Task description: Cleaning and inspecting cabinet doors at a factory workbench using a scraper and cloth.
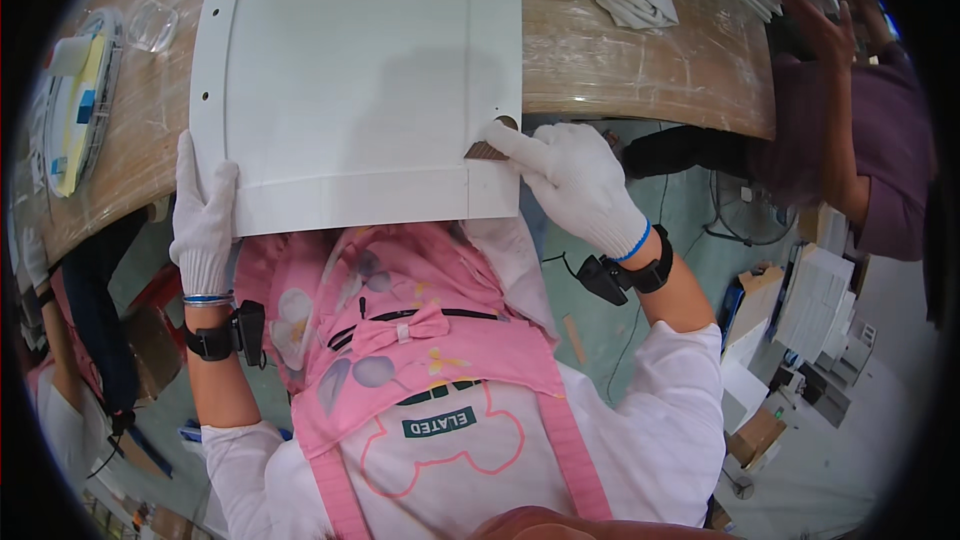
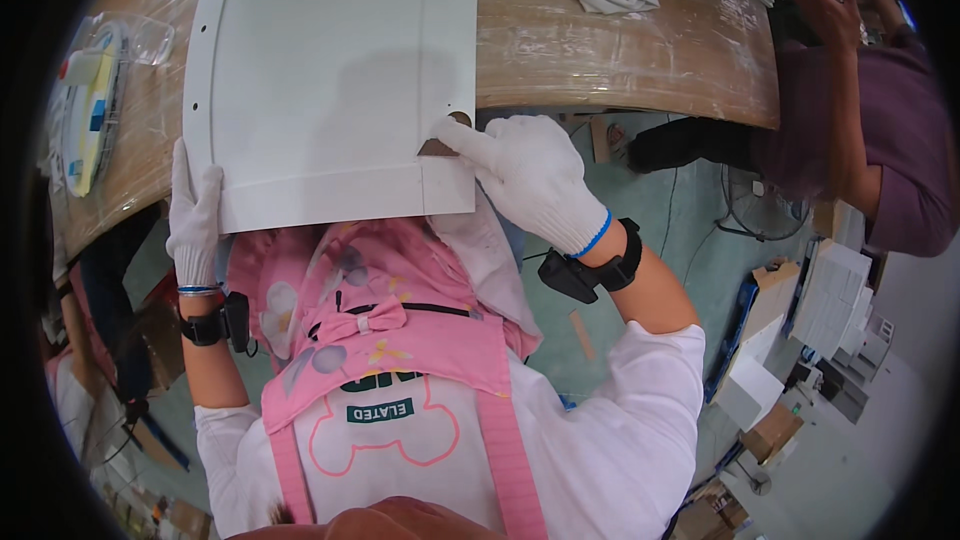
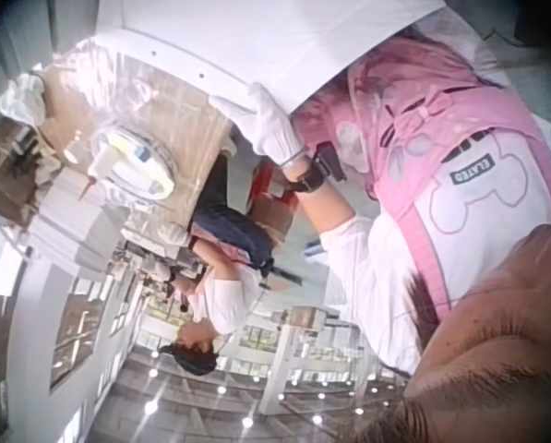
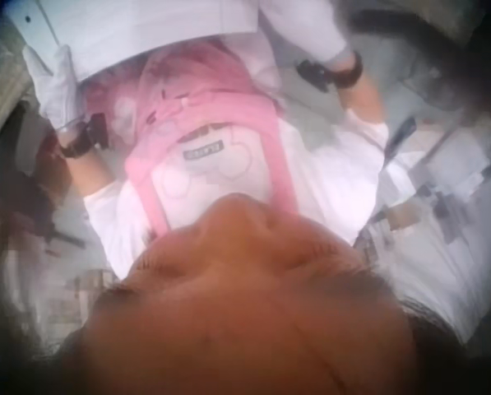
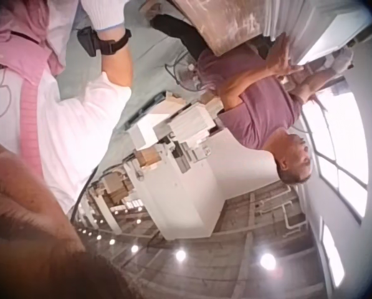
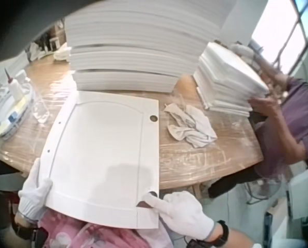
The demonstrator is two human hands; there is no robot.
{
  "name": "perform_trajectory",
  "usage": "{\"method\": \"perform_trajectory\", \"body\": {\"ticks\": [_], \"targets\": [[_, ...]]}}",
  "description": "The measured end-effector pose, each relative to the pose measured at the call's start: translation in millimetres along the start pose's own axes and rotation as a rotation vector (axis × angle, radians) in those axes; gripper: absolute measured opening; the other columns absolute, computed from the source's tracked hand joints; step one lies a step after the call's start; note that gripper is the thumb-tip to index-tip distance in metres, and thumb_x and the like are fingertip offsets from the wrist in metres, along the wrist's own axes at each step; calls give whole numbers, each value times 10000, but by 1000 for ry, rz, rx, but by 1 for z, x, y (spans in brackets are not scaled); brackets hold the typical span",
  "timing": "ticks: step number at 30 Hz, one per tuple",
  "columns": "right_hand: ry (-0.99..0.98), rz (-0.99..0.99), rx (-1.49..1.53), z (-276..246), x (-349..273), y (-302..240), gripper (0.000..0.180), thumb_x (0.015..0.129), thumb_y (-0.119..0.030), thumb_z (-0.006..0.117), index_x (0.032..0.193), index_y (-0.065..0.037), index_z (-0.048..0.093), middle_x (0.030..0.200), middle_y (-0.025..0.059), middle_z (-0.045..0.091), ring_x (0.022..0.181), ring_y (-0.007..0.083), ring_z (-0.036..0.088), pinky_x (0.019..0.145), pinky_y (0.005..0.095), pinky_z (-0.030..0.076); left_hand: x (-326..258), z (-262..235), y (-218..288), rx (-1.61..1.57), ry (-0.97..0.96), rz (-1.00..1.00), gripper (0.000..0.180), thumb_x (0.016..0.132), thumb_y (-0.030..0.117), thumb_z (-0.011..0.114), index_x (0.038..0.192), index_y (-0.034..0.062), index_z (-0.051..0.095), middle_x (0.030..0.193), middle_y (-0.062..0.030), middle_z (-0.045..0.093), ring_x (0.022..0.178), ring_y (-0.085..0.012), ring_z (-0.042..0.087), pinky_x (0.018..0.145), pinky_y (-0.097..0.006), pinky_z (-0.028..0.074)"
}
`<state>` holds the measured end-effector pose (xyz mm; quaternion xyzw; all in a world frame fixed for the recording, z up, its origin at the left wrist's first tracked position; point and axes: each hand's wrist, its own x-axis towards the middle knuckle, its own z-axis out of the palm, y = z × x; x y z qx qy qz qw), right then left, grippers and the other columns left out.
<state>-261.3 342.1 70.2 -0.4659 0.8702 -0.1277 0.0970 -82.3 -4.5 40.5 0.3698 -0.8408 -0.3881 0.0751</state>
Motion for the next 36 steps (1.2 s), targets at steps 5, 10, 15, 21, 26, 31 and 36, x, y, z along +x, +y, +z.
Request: {"method": "perform_trajectory", "body": {"ticks": [5, 10, 15, 21, 26, 31, 36], "targets": [[85, -7, -27, 0, 3, 2, 321, 871, -169, 587, 1189, -202, 617, 663, 75, 547, 653, 280, 586, 608, 419, 463, -2, -1, 0, -4, 1, 10, 698, 941, 315, 588, 1526, 55, 310, 1513, -182, 412, 1328, -268, 467, 1081, -328, 357], [65, -7, 29, 3, -6, 1, 346, 860, -137, 589, 1198, -202, 619, 642, 64, 519, 627, 276, 565, 600, 418, 453, 1, 1, -6, -10, 3, 18, 705, 941, 321, 593, 1528, 58, 304, 1528, -179, 392, 1353, -268, 442, 1095, -327, 341], [54, -71, 66, 9, -24, -1, 415, 830, -100, 580, 1233, -195, 604, 626, 47, 496, 605, 259, 551, 571, 404, 433, 0, 2, -6, -19, 14, 26, 704, 942, 320, 593, 1527, 57, 305, 1523, -180, 401, 1341, -273, 459, 1086, -328, 355], [147, -17, -234, 3, -21, -20, 400, 768, -169, 640, 1167, -174, 621, 617, 14, 488, 603, 209, 554, 545, 372, 412, 3, 1, -7, 0, 16, 38, 704, 944, 312, 593, 1529, 52, 299, 1519, -183, 404, 1326, -265, 472, 1072, -325, 374], [149, -67, -351, -14, -20, -40, 370, 748, -214, 664, 1110, -142, 632, 672, 11, 488, 608, 194, 539, 547, 349, 409, 1, 1, -6, -76, -8, 13, 702, 947, 284, 593, 1532, 43, 286, 1517, -186, 399, 1308, -252, 480, 1057, -317, 387], [133, -120, -344, -19, -16, -46, 384, 720, -254, 693, 1074, -115, 638, 723, 16, 495, 620, 191, 530, 550, 342, 409, 1, 1, -6, -116, -21, 4, 693, 948, 264, 593, 1529, 38, 290, 1500, -186, 414, 1277, -238, 494, 1031, -313, 410], [80, -141, -409, -20, -18, -56, 357, 724, -227, 673, 1046, -78, 628, 730, 14, 490, 627, 180, 525, 554, 337, 415, -2, 3, -1, -149, 6, 1, 703, 933, 283, 609, 1515, 23, 313, 1476, -181, 455, 1267, -245, 515, 1041, -313, 396]]}}
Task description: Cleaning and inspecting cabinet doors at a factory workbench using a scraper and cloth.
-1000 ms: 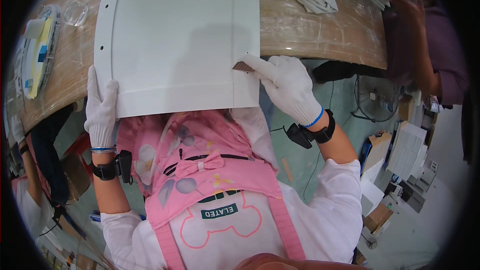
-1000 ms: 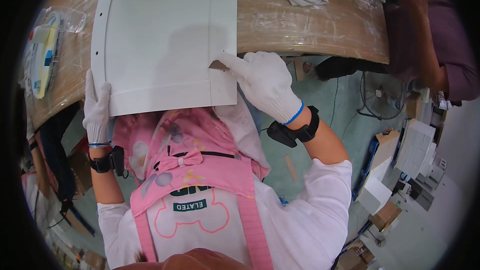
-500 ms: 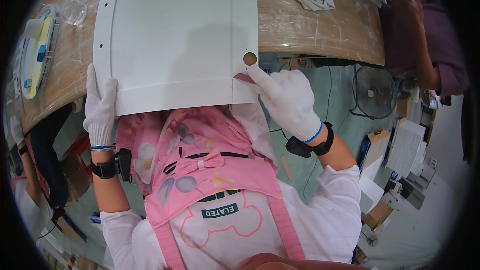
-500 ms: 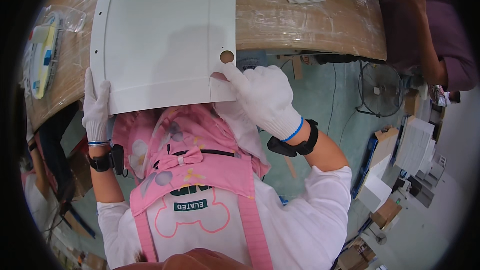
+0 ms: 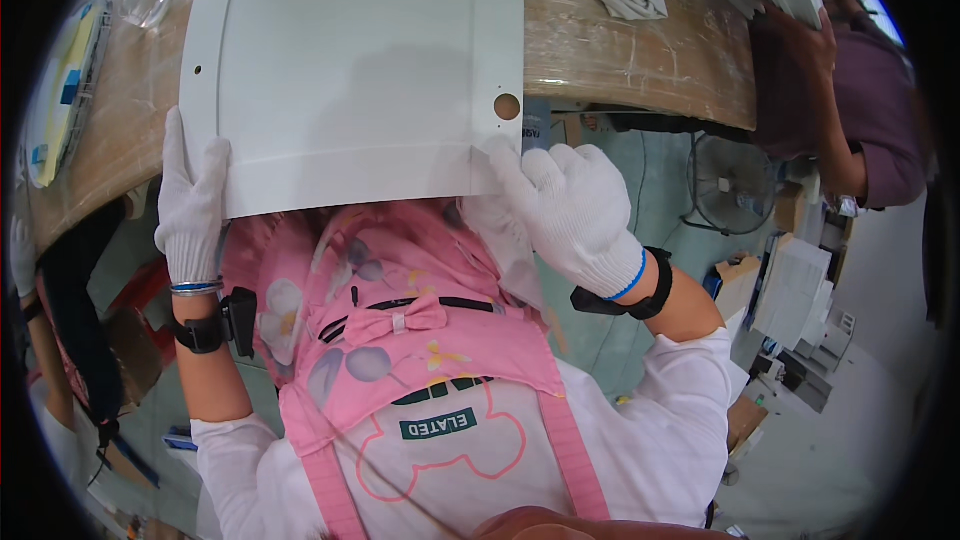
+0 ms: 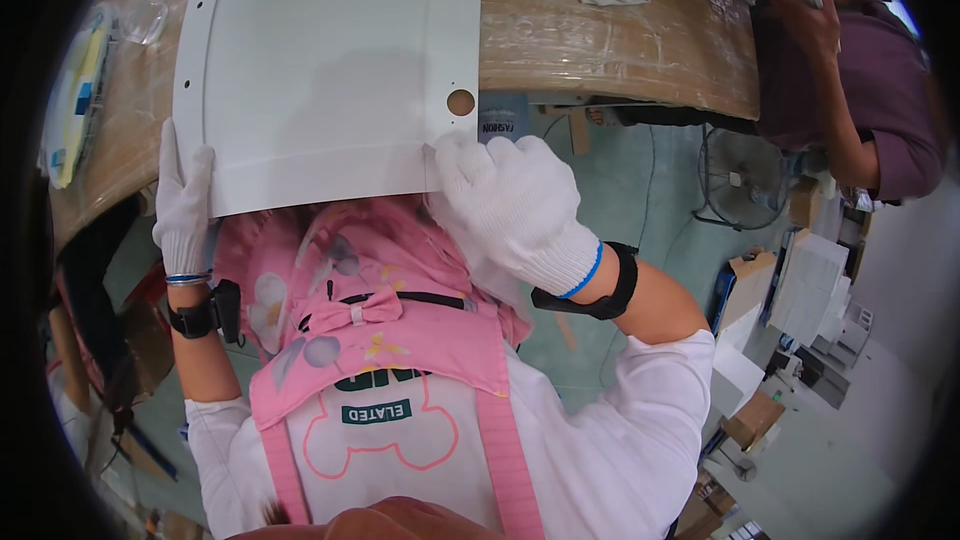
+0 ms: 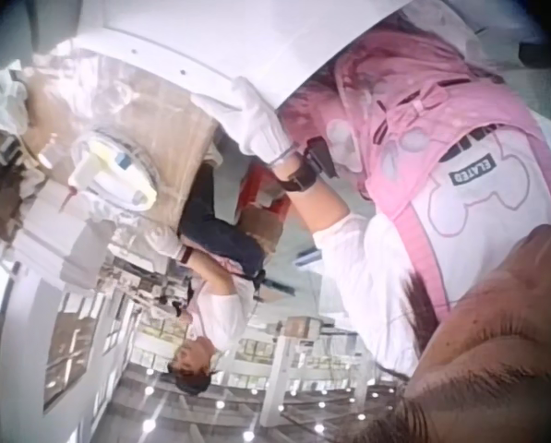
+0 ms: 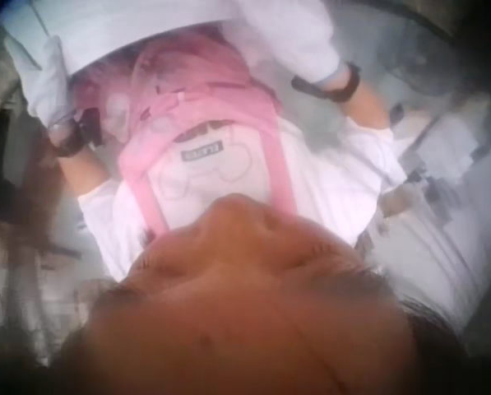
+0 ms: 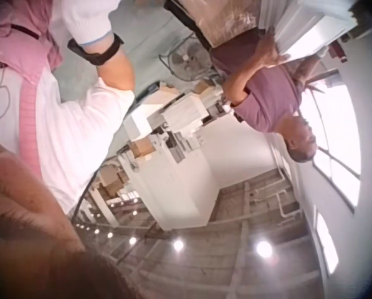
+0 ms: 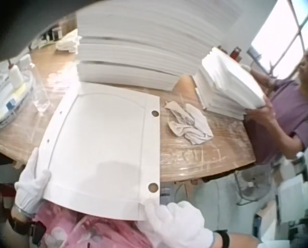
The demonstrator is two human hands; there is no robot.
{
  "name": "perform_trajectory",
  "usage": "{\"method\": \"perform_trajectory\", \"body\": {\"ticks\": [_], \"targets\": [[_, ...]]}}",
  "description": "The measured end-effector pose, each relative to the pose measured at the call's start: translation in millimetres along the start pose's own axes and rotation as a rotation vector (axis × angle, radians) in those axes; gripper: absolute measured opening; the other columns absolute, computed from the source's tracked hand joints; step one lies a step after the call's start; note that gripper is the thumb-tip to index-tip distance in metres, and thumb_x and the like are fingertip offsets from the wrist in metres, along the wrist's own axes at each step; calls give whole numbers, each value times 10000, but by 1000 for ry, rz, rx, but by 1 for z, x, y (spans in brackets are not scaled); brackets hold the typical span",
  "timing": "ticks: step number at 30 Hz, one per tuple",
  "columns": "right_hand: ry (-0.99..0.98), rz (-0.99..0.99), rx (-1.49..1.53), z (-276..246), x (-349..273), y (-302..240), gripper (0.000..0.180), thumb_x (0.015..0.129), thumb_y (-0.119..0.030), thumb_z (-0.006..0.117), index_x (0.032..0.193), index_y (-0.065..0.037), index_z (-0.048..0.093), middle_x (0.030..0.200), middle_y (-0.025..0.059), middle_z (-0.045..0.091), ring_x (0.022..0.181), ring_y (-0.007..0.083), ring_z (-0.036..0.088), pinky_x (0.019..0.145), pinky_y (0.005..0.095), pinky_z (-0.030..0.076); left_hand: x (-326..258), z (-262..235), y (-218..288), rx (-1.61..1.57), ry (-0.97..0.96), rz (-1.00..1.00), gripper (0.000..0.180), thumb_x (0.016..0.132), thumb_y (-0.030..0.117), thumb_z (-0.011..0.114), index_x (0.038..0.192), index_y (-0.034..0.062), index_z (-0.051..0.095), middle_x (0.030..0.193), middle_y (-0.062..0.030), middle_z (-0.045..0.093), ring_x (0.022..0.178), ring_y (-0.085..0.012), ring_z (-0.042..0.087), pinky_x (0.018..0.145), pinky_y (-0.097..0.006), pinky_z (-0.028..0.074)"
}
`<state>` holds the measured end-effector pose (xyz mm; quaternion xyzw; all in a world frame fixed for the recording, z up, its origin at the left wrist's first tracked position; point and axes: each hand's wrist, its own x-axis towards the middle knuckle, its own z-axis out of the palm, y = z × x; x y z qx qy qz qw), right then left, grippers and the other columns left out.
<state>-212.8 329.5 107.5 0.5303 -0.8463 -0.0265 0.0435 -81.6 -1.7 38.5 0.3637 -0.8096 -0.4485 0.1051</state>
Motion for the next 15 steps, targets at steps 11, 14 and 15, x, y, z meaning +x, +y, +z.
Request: {"method": "perform_trajectory", "body": {"ticks": [11, 14, 15], "targets": [[-7, -2, 33, 4, -2, 10, 308, 735, -184, 634, 1035, -112, 620, 770, 11, 518, 649, 178, 536, 576, 333, 421, 3, 1, -8, 16, 19, -10, 709, 927, 302, 623, 1512, 32, 327, 1473, -176, 468, 1272, -241, 519, 1056, -310, 385], [41, 11, 31, 11, -1, 9, 310, 740, -187, 632, 1043, -125, 618, 776, 9, 529, 661, 178, 545, 574, 336, 420, 4, 2, -10, -9, 17, -3, 702, 930, 289, 626, 1511, 29, 330, 1476, -175, 464, 1267, -238, 522, 1054, -309, 387], [56, 8, 28, 12, -1, 9, 312, 742, -189, 632, 1048, -128, 618, 777, 8, 533, 664, 178, 549, 572, 337, 420, 5, 2, -10, 10, 15, -2, 699, 930, 281, 627, 1510, 26, 331, 1477, -176, 462, 1266, -237, 522, 1055, -308, 387]]}}
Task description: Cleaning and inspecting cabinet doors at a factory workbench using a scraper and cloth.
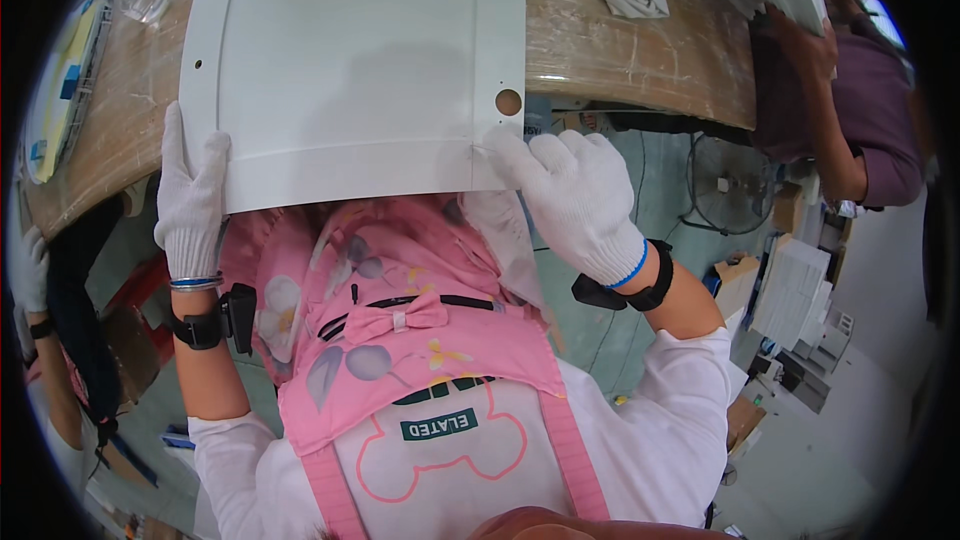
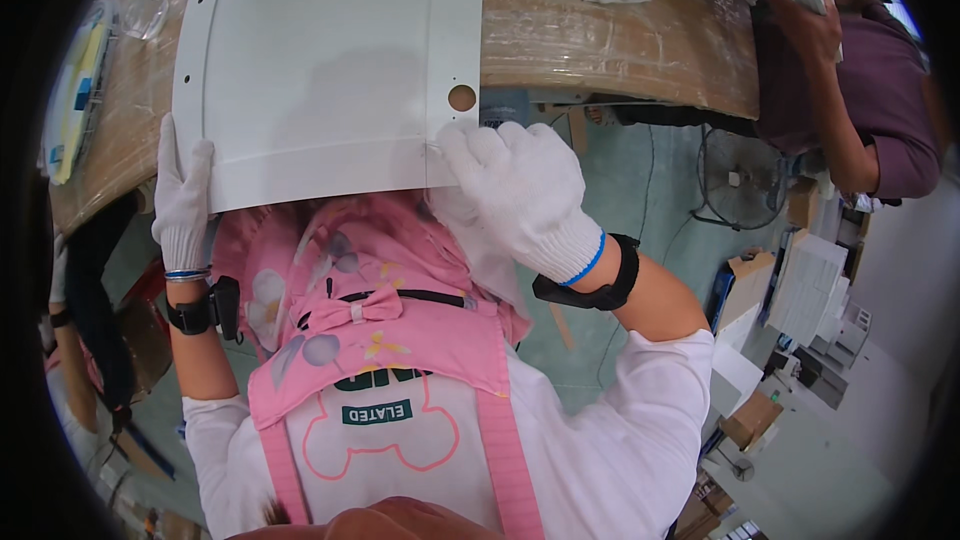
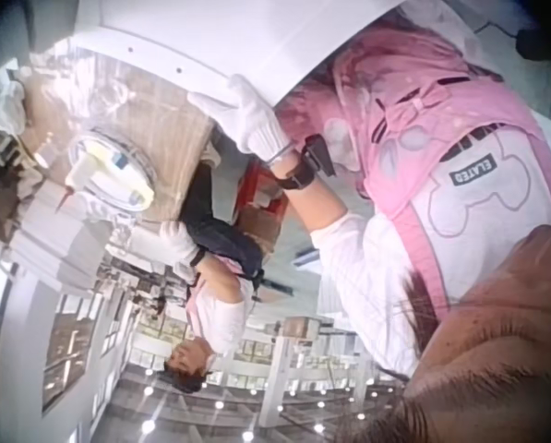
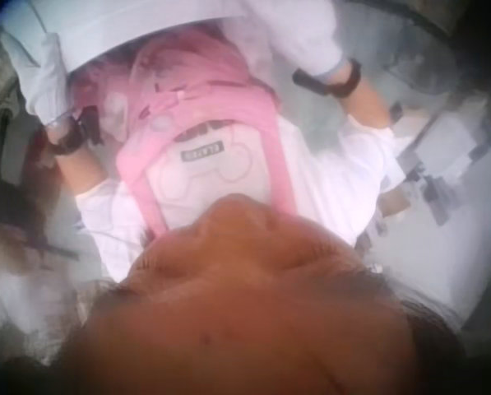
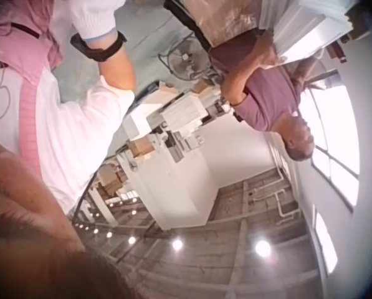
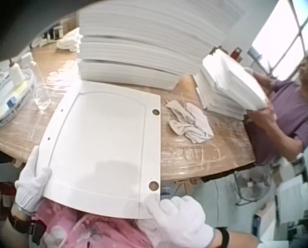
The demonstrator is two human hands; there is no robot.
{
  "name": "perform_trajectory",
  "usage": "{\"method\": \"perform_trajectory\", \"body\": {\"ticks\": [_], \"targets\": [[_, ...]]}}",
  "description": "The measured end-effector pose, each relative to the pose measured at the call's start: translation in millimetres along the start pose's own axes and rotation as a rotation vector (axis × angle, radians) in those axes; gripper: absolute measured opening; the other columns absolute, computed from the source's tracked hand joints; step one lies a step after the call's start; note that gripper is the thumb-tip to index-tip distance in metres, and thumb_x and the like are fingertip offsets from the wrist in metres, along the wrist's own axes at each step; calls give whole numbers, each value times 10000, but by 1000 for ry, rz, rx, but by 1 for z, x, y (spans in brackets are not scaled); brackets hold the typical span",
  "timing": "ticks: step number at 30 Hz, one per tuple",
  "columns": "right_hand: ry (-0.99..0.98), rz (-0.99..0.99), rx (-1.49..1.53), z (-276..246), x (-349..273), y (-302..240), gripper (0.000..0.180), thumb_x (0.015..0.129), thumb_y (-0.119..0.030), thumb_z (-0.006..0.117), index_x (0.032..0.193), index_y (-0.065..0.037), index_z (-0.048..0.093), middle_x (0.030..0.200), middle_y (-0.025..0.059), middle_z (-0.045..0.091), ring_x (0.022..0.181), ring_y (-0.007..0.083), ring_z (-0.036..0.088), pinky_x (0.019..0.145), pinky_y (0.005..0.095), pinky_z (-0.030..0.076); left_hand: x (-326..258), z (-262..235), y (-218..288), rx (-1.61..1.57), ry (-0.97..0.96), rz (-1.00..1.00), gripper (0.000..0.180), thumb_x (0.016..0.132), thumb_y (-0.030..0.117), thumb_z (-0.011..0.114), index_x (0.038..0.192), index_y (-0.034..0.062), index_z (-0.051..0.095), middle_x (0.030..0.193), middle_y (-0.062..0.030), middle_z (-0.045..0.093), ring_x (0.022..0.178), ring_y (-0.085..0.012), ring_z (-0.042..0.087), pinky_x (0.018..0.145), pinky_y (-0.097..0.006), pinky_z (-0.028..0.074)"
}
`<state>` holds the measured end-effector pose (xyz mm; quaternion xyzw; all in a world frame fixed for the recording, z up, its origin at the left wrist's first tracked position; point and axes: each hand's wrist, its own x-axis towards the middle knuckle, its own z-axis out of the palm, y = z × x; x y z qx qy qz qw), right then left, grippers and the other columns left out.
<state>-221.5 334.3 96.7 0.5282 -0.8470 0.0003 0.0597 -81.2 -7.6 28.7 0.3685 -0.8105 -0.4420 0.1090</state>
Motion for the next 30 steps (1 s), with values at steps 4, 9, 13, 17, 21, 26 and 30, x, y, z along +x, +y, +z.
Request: {"method": "perform_trajectory", "body": {"ticks": [4, 9, 13, 17, 21, 26, 30], "targets": [[-46, 24, -4, -3, 2, -1, 320, 743, -189, 630, 1057, -129, 616, 791, 16, 546, 680, 182, 561, 575, 339, 425, -1, 0, 1, 1, 12, 13, 692, 932, 267, 628, 1505, 16, 334, 1483, -182, 452, 1280, -236, 511, 1060, -307, 382], [-49, 51, 54, -4, 1, -4, 379, 747, -123, 612, 1124, -155, 625, 693, 8, 456, 655, 209, 537, 598, 366, 425, 2, 0, -4, 5, -5, 41, 698, 939, 246, 616, 1520, 22, 301, 1482, -188, 428, 1236, -228, 517, 1008, -311, 427], [-88, -15, 17, -8, 0, -2, 325, 752, -191, 621, 1063, -97, 599, 827, 30, 544, 683, 189, 558, 588, 342, 428, 2, 0, -8, 17, 7, 54, 702, 934, 239, 619, 1521, 24, 300, 1484, -188, 425, 1237, -230, 516, 1007, -312, 429], [-118, -55, 28, -12, 0, -2, 330, 752, -197, 624, 1063, -91, 595, 823, 31, 535, 678, 192, 548, 590, 344, 426, 1, 0, -5, 14, 4, 36, 709, 926, 233, 624, 1523, 29, 299, 1486, -187, 421, 1231, -232, 519, 1002, -313, 433], [-177, -66, 32, -18, -2, -3, 330, 757, -204, 631, 1069, -100, 600, 808, 23, 534, 686, 192, 542, 597, 346, 427, 1, -1, -2, 39, 0, 21, 712, 923, 233, 626, 1523, 33, 300, 1483, -185, 422, 1224, -234, 522, 993, -315, 441], [-61, -5, 46, -6, 0, 5, 339, 751, -172, 617, 1086, -123, 608, 838, 20, 565, 709, 195, 550, 611, 347, 431, 1, 0, -6, 3, 5, 37, 706, 927, 236, 622, 1520, 26, 301, 1481, -188, 423, 1233, -239, 516, 999, -320, 437], [-24, 23, 90, -1, 0, 3, 382, 729, -101, 620, 1108, -148, 641, 695, 9, 450, 661, 215, 526, 596, 364, 424, 2, 0, -2, 20, -8, 41, 701, 933, 239, 617, 1517, 16, 300, 1485, -194, 421, 1269, -244, 494, 1036, -317, 405]]}}
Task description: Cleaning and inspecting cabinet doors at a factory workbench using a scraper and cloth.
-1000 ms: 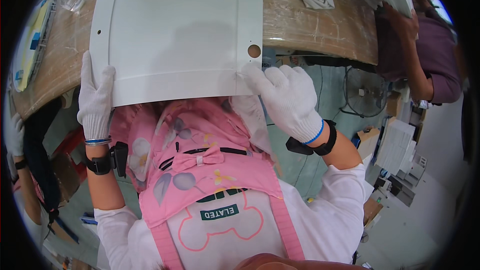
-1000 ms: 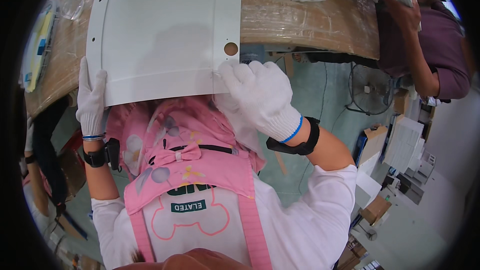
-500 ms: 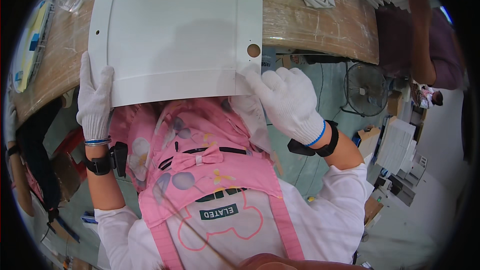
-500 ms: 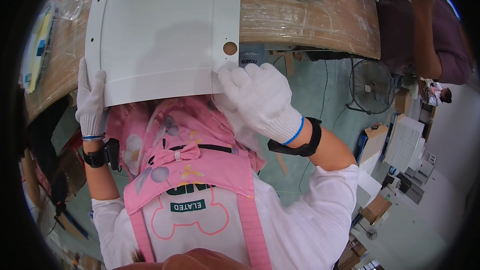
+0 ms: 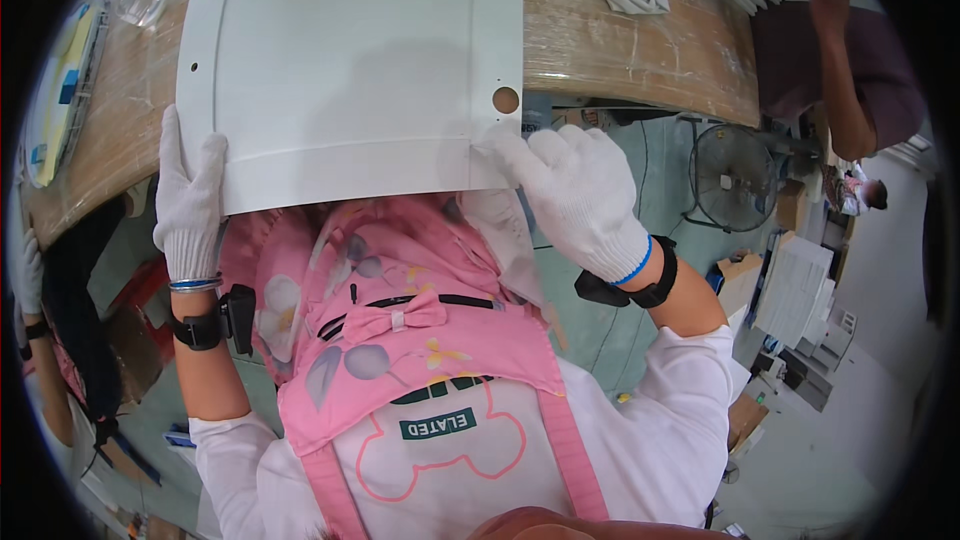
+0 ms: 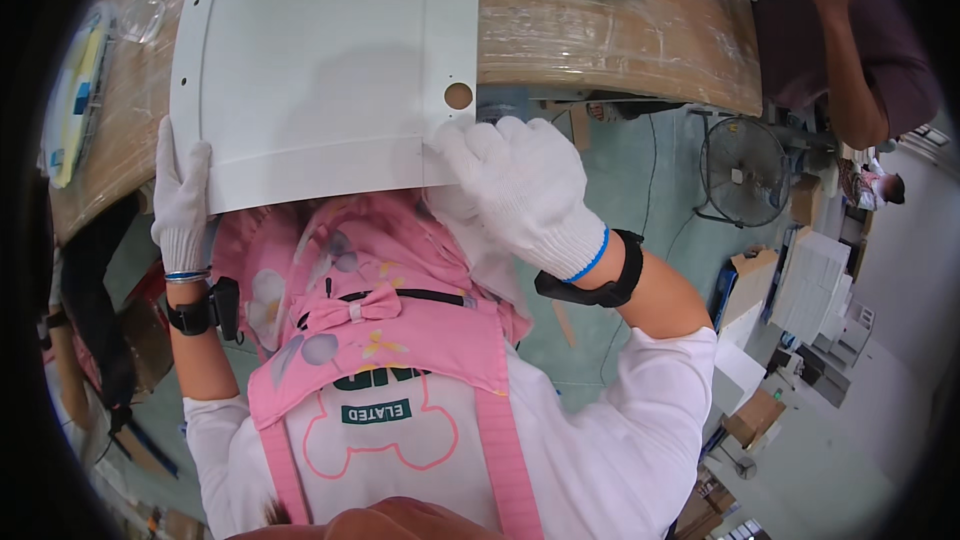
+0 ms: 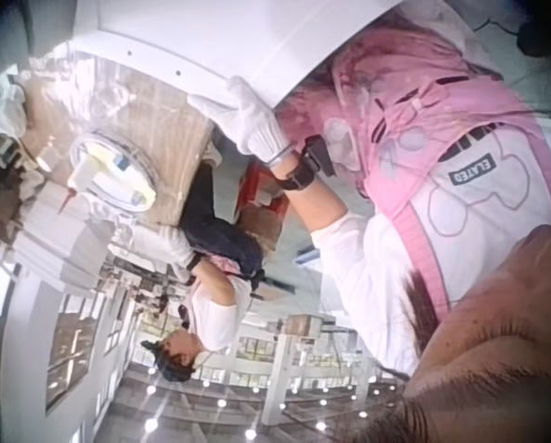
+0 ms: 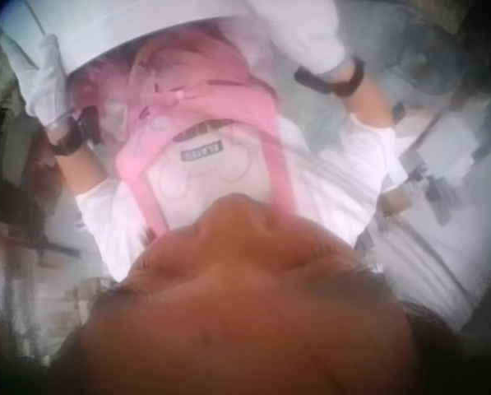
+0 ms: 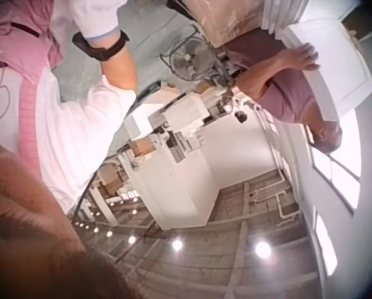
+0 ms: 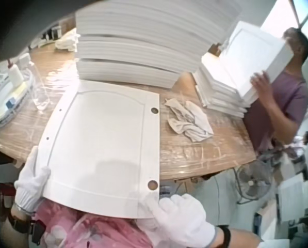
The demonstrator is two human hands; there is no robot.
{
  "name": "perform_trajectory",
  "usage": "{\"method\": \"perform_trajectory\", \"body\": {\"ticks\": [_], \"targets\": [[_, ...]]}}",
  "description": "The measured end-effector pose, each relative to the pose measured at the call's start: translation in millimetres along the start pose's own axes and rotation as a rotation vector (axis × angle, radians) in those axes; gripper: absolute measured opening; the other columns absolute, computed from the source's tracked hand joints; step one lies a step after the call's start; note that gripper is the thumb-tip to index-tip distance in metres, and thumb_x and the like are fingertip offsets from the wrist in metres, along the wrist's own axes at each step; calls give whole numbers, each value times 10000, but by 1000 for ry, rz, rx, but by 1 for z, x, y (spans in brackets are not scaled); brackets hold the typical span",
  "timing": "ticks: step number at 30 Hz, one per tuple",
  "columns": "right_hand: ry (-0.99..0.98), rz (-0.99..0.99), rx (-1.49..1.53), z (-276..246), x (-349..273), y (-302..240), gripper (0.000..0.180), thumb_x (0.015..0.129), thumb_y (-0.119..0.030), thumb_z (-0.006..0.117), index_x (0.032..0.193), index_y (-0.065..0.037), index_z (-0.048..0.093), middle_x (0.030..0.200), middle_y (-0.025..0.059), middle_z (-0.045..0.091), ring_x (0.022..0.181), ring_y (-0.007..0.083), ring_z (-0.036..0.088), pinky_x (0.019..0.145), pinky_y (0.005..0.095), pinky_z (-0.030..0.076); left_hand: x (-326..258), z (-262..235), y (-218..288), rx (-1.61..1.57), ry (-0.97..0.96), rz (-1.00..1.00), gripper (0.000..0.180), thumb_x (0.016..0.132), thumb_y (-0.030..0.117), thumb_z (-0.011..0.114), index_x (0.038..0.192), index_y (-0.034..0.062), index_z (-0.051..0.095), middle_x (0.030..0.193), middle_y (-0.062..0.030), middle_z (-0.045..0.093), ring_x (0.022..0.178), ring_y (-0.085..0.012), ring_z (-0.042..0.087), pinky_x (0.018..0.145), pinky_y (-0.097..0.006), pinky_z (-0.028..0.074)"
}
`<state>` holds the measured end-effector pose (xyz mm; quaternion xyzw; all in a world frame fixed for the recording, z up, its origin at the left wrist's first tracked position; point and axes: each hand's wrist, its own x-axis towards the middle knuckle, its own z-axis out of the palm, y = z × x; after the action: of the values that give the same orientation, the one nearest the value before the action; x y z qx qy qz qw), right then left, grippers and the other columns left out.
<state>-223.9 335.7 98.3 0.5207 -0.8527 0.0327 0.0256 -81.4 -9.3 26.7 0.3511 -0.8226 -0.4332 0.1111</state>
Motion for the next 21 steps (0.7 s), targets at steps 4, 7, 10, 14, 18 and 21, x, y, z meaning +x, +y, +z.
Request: {"method": "perform_trajectory", "body": {"ticks": [4, 7, 10, 14, 18, 21], "targets": [[-68, -40, -44, -5, -3, -4, 391, 751, -152, 605, 1141, -132, 610, 888, 33, 582, 726, 205, 559, 616, 354, 436, -1, -1, -1, -12, -5, -12, 698, 936, 246, 616, 1515, 12, 304, 1489, -197, 419, 1295, -245, 477, 1060, -313, 381], [-61, -47, -14, -9, -1, -1, 383, 751, -152, 607, 1134, -130, 617, 878, 36, 585, 728, 208, 563, 619, 357, 438, -2, -1, -1, 18, 12, 2, 695, 937, 252, 617, 1512, 10, 309, 1489, -197, 421, 1294, -243, 479, 1058, -314, 384], [-35, -9, -31, -2, -1, 3, 367, 755, -150, 606, 1121, -130, 624, 868, 37, 590, 730, 210, 567, 623, 361, 441, -2, -1, 0, 45, 9, 2, 697, 937, 257, 620, 1513, 15, 312, 1487, -195, 425, 1290, -242, 481, 1058, -314, 383], [-28, -6, -34, -1, 2, 3, 349, 762, -144, 605, 1110, -130, 627, 860, 35, 590, 733, 215, 571, 626, 364, 443, -2, 1, -1, 13, 14, 1, 699, 935, 259, 621, 1517, 27, 311, 1479, -197, 436, 1267, -239, 502, 1041, -314, 399], [-27, -11, -31, -1, 3, 4, 341, 766, -139, 604, 1107, -127, 626, 861, 36, 591, 736, 218, 574, 630, 363, 447, -2, 0, -1, 37, 22, -5, 693, 933, 260, 623, 1516, 36, 321, 1469, -194, 449, 1238, -235, 524, 1019, -312, 418], [-31, 0, -28, 0, 2, 4, 340, 772, -137, 601, 1112, -126, 622, 864, 37, 591, 736, 218, 574, 633, 361, 449, -2, 0, 0, 34, 26, 1, 685, 934, 254, 622, 1514, 39, 328, 1464, -190, 455, 1224, -231, 531, 1012, -310, 422]]}}
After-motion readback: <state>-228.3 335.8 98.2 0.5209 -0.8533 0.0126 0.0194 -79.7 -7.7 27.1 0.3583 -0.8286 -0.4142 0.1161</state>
